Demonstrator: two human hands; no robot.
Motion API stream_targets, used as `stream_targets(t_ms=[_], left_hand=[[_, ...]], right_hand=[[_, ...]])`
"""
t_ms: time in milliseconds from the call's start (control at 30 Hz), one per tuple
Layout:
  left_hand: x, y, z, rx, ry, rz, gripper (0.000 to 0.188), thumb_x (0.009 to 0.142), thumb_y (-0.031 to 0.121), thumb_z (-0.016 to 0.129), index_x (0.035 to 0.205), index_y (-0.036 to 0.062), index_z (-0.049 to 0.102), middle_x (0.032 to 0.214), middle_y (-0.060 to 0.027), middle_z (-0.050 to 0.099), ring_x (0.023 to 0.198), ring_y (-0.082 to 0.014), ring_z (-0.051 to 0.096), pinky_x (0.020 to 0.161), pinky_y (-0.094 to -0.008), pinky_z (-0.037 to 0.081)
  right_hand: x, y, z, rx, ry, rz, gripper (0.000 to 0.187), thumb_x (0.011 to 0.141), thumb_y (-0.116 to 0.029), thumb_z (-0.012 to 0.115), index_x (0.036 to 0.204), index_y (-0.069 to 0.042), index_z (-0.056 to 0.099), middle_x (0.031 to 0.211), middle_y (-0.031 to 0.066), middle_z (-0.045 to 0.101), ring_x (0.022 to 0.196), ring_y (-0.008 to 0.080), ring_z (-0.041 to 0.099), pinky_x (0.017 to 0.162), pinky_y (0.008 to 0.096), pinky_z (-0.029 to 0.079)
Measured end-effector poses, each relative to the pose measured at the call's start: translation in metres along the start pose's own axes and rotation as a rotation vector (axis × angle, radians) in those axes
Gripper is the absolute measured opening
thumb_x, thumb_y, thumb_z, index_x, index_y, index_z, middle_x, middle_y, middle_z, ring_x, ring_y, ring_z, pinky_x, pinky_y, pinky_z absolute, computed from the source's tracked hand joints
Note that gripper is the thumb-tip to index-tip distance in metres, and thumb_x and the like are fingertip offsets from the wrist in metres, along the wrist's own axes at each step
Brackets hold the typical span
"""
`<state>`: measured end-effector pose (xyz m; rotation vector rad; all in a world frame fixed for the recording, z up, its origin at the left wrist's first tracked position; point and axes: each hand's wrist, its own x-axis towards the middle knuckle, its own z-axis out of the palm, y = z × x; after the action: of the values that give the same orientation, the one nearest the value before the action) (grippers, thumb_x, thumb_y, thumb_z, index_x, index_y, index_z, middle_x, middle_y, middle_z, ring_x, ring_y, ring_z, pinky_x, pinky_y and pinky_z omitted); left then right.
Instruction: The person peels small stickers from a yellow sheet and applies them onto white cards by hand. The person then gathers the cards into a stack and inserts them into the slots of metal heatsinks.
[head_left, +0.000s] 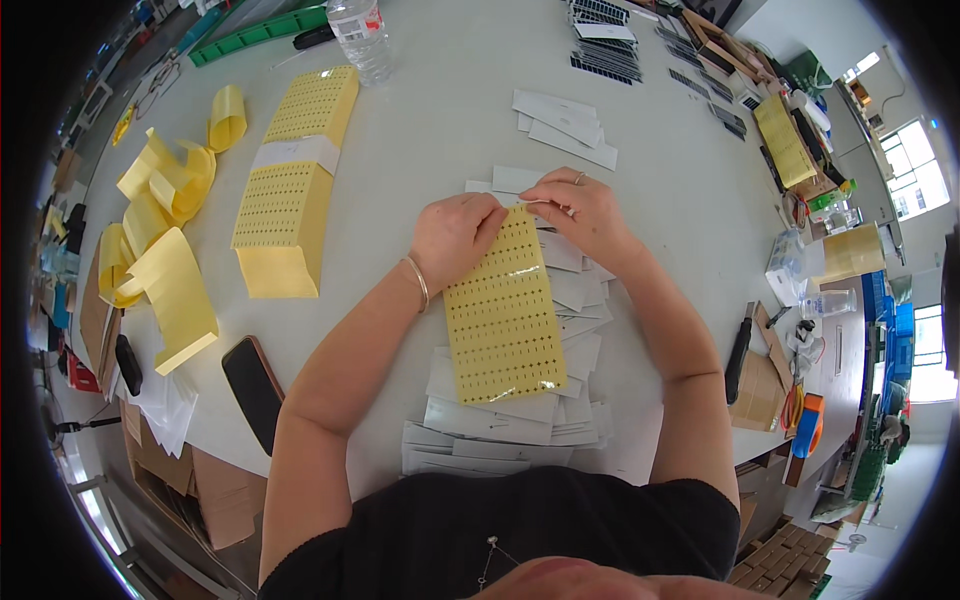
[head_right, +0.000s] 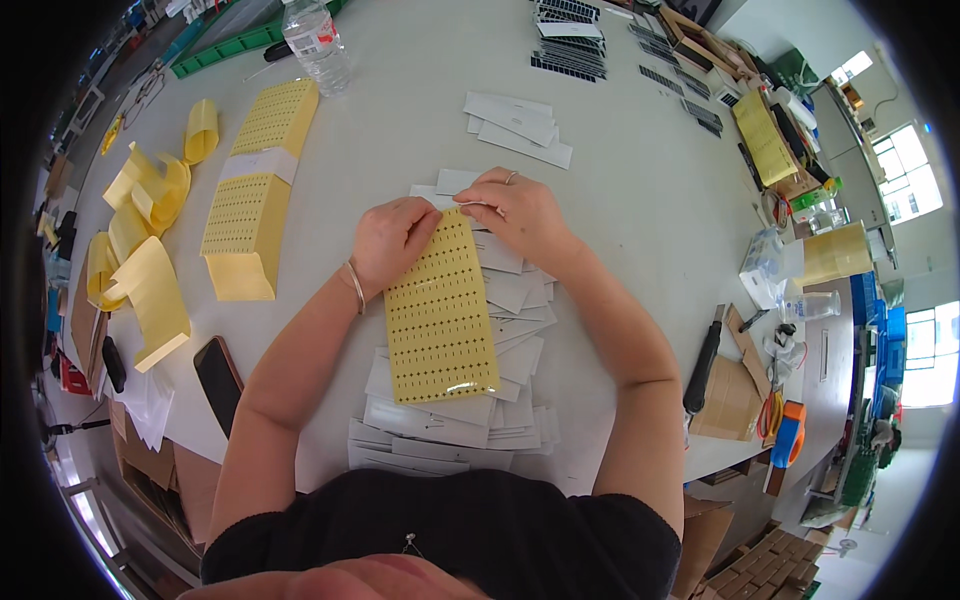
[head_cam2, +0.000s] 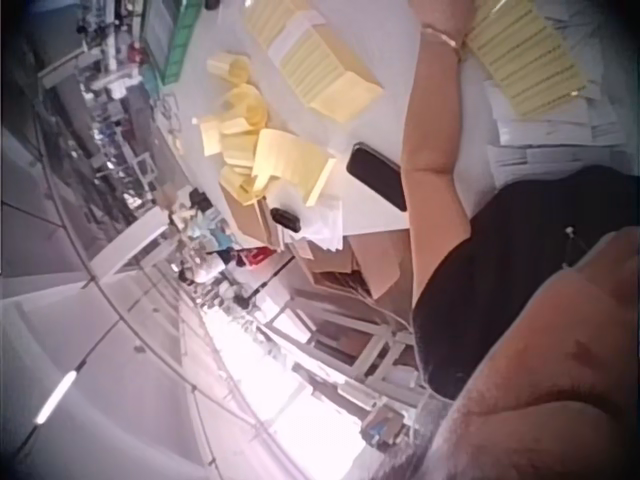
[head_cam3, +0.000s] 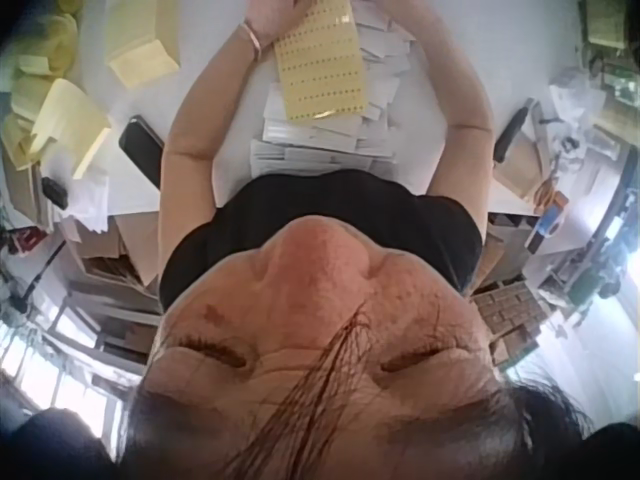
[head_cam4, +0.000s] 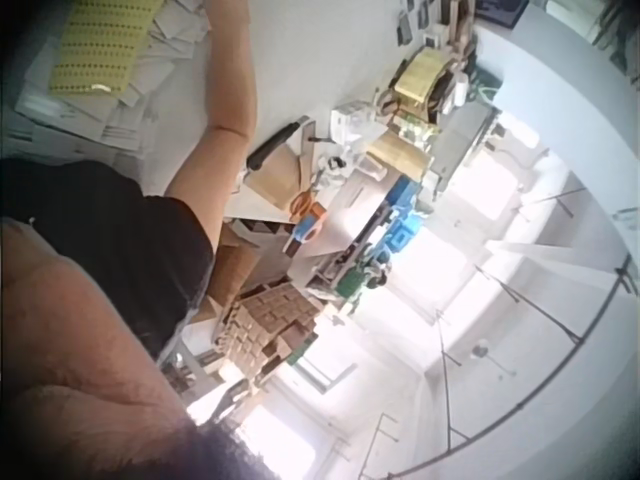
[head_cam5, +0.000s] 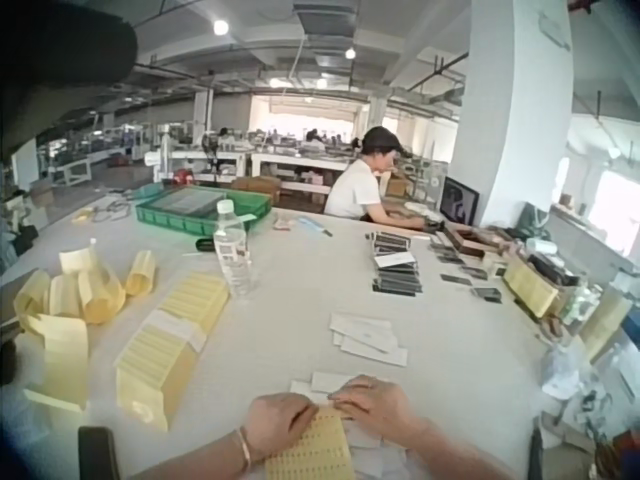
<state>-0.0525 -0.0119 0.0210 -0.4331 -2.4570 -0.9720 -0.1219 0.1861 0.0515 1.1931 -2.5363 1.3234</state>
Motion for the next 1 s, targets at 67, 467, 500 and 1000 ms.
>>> stream_targets(t_ms=[67, 467, 500, 1000], left_hand=[[0.0, -0.001, 0.001, 0.002, -0.006, 0.011, 0.013, 0.087, 0.014, 0.06, 0.079, 0.0033, 0.06, 0.069, -0.0095, 0.059, 0.061, -0.0272, 0.058, 0.055, -0.0365, 0.046], [-0.004, -0.005, 0.004, -0.064, 0.006, -0.088, 0.016, 0.087, 0.016, 0.058, 0.076, 0.0052, 0.06, 0.069, -0.0068, 0.061, 0.064, -0.0262, 0.059, 0.058, -0.0374, 0.048], [-0.003, -0.003, 0.005, -0.072, 0.005, -0.083, 0.016, 0.087, 0.016, 0.058, 0.076, 0.0052, 0.06, 0.069, -0.0068, 0.061, 0.064, -0.0262, 0.059, 0.058, -0.0374, 0.048], [-0.002, -0.005, 0.005, -0.099, -0.008, -0.085, 0.016, 0.087, 0.017, 0.058, 0.076, 0.0057, 0.059, 0.069, -0.0062, 0.06, 0.064, -0.0257, 0.059, 0.058, -0.0374, 0.048]], right_hand=[[0.0, 0.002, 0.004, -0.183, 0.053, -0.271, 0.009, 0.077, -0.013, 0.07, 0.086, -0.009, 0.07, 0.083, 0.0013, 0.063, 0.068, 0.0202, 0.06, 0.06, 0.0279, 0.049], [0.025, 0.016, -0.009, 0.032, 0.066, -0.021, 0.005, 0.083, -0.006, 0.064, 0.087, -0.004, 0.063, 0.091, 0.0059, 0.062, 0.089, 0.0206, 0.059, 0.08, 0.0317, 0.045], [0.033, 0.037, -0.016, 0.022, 0.151, 0.047, 0.005, 0.084, -0.008, 0.063, 0.088, -0.004, 0.064, 0.094, 0.0068, 0.062, 0.089, 0.0202, 0.059, 0.08, 0.0307, 0.045], [0.1, 0.126, -0.019, -0.479, 0.145, 0.393, 0.03, 0.08, -0.027, 0.064, 0.107, -0.013, 0.063, 0.101, 0.0078, 0.063, 0.098, 0.0273, 0.058, 0.082, 0.0412, 0.047]])
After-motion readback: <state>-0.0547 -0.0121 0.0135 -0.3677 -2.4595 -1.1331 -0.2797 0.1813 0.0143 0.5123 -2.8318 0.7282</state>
